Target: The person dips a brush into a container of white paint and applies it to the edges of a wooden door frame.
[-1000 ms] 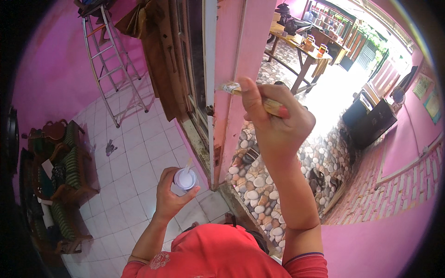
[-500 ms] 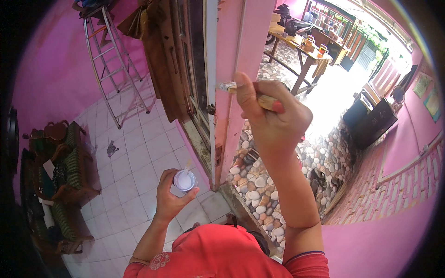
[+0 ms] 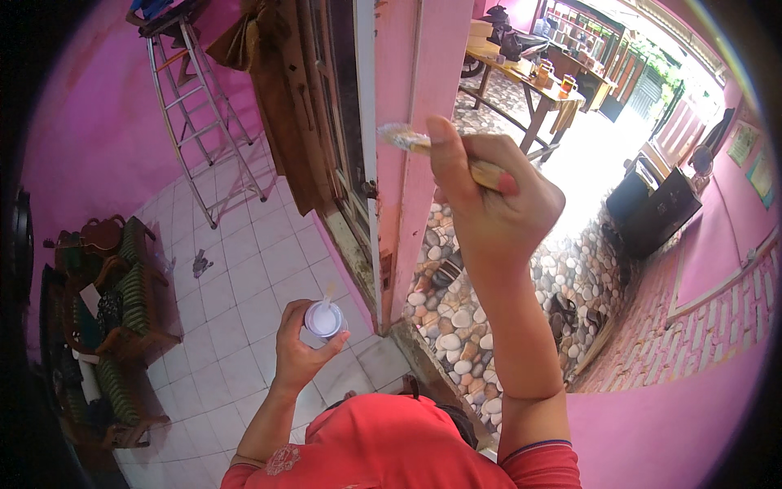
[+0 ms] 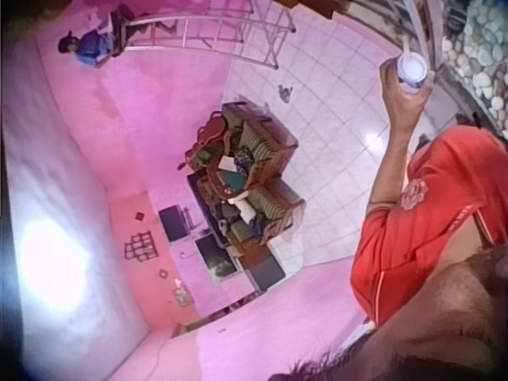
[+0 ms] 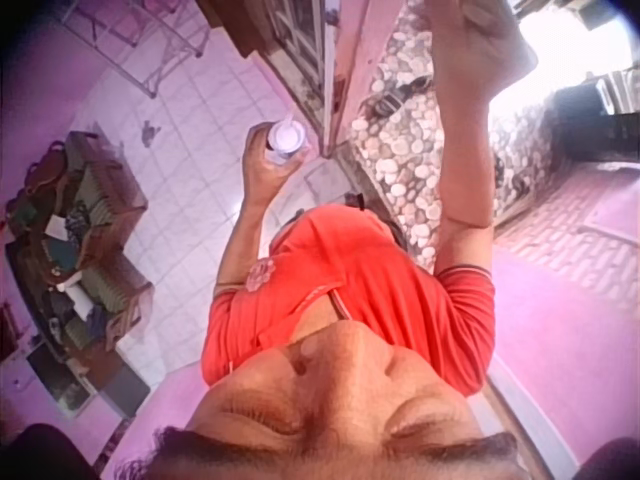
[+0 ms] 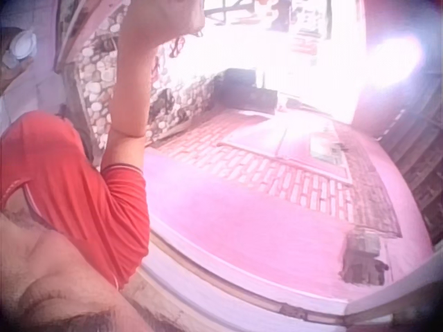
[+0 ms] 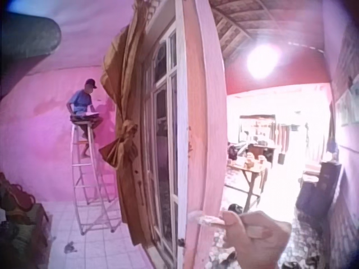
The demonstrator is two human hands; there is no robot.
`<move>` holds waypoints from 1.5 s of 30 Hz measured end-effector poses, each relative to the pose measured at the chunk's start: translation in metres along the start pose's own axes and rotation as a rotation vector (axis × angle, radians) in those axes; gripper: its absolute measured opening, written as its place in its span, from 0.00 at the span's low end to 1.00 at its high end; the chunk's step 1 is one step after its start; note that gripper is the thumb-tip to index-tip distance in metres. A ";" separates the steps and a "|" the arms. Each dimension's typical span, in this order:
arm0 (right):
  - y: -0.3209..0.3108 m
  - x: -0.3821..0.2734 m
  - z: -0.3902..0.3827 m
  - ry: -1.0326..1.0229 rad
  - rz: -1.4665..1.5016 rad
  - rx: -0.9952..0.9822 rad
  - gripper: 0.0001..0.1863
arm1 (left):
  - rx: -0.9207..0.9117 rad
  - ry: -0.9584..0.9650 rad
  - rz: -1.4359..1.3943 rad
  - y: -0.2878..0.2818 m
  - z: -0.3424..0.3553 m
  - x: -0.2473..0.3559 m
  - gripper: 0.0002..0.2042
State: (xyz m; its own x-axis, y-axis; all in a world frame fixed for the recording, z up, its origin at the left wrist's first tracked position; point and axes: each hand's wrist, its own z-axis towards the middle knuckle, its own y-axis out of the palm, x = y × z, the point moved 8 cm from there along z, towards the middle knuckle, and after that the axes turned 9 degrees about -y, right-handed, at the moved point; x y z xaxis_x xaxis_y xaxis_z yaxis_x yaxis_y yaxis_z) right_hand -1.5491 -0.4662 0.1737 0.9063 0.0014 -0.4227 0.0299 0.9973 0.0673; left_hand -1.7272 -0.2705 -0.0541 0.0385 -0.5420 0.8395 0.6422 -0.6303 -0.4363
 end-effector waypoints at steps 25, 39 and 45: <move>-0.003 0.063 -0.135 -0.034 -0.270 -0.262 0.10 | -0.013 -0.073 -0.027 0.001 -0.010 -0.007 0.27; -0.009 0.056 -0.121 -0.010 -0.262 -0.263 0.10 | -0.018 -0.058 0.010 0.002 -0.010 -0.006 0.27; 0.003 0.052 -0.088 -0.065 -0.243 -0.193 0.11 | -0.034 -0.094 0.021 0.001 -0.010 -0.009 0.28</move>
State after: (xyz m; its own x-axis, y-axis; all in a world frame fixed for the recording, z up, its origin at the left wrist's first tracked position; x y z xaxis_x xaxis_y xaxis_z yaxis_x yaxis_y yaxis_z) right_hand -1.5391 -0.4569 0.0727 0.9077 -0.2372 -0.3463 0.1738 0.9634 -0.2043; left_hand -1.7348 -0.2716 -0.0655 0.1241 -0.5019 0.8560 0.6141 -0.6387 -0.4636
